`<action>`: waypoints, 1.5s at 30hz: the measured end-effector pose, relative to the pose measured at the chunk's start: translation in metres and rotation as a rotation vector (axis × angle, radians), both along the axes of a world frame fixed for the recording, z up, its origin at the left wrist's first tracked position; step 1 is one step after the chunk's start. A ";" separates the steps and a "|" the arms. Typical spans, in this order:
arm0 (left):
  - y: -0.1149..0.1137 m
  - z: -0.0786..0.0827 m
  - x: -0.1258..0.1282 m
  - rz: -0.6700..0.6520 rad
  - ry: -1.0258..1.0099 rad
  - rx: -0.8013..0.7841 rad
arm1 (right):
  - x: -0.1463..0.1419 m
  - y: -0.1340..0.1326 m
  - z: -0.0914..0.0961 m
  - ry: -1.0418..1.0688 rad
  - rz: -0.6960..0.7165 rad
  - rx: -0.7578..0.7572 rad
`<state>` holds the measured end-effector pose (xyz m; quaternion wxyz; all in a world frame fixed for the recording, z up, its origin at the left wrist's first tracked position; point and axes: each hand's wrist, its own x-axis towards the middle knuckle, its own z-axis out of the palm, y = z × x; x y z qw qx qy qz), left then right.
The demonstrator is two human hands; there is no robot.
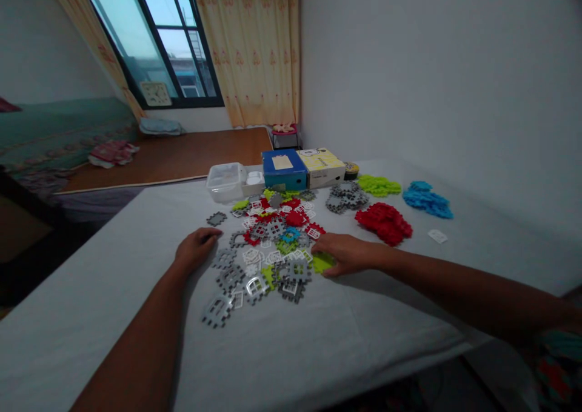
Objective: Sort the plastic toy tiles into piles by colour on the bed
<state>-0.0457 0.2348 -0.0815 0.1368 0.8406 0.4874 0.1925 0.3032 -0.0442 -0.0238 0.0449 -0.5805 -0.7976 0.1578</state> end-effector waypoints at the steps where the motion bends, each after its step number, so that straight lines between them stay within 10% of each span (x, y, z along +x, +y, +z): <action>1: 0.000 0.000 0.000 -0.002 -0.006 -0.003 | 0.003 0.000 0.002 0.046 -0.004 -0.016; 9: -0.001 0.003 -0.001 -0.002 -0.022 -0.004 | 0.093 0.025 0.029 0.417 -0.198 -0.112; 17: 0.010 -0.005 -0.008 -0.011 -0.014 -0.006 | 0.272 0.053 0.026 0.039 -1.039 0.429; 23: 0.007 -0.005 -0.009 0.004 -0.019 -0.025 | 0.315 0.055 -0.005 -0.177 -1.112 0.286; 29: 0.001 -0.003 -0.004 0.032 0.001 -0.015 | 0.281 0.074 -0.003 -0.222 -0.983 0.486; 37: -0.005 -0.001 -0.001 0.006 -0.002 -0.017 | 0.105 0.147 -0.009 -0.036 -0.170 0.448; 45: -0.006 -0.002 0.001 -0.002 -0.039 -0.026 | 0.044 0.217 -0.037 -0.141 -0.275 0.304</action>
